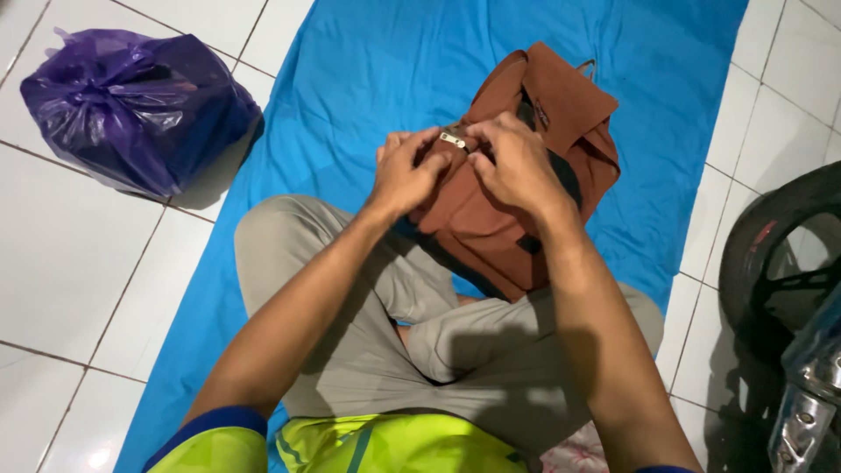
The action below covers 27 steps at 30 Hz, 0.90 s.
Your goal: The person sits on a blue mat and packs a brown backpack. They place a black pouch into the front pocket and zip it closed. Then they open the main compartment, place a small blister pack and a folded black-and-white cloth inside, and zip the main compartment shut.
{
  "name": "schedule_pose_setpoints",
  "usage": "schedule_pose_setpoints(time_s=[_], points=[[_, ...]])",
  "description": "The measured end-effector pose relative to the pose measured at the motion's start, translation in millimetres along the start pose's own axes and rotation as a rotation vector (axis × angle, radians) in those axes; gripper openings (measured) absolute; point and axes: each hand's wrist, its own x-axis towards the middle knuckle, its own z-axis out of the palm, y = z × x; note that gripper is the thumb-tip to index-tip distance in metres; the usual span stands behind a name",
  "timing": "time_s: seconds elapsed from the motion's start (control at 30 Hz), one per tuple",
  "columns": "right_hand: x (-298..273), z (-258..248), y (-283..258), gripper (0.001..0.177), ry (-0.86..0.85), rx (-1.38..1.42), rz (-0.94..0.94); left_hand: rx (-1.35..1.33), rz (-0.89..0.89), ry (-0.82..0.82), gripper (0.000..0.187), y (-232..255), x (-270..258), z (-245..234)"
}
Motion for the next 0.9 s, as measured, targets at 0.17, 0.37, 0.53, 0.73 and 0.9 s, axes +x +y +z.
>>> schedule_pose_setpoints(time_s=[0.17, 0.37, 0.53, 0.73, 0.9], points=[[-1.2, 6.2, -15.0, 0.013, 0.065, -0.061, -0.063, -0.257, -0.042, -0.072, 0.026, 10.7, 6.0, -12.8], [-6.6, -1.1, -32.4, 0.012, 0.100, -0.073, -0.139, -0.454, -0.115, -0.125, 0.016, 29.0, -1.2, -28.6], [-11.3, -6.7, -41.2, 0.011, 0.102, -0.079, -0.186, -0.446, -0.130, -0.083, 0.017, 24.7, -6.0, -34.2], [-16.8, -16.4, -40.2, 0.009, 0.077, -0.012, -0.182, -0.571, -0.217, -0.091, 0.017, 20.7, -6.1, -20.6], [-25.0, -20.5, -44.5, 0.009, 0.232, 0.062, -0.074, -0.500, -0.214, -0.066, 0.018, 32.4, -8.4, -23.0]])
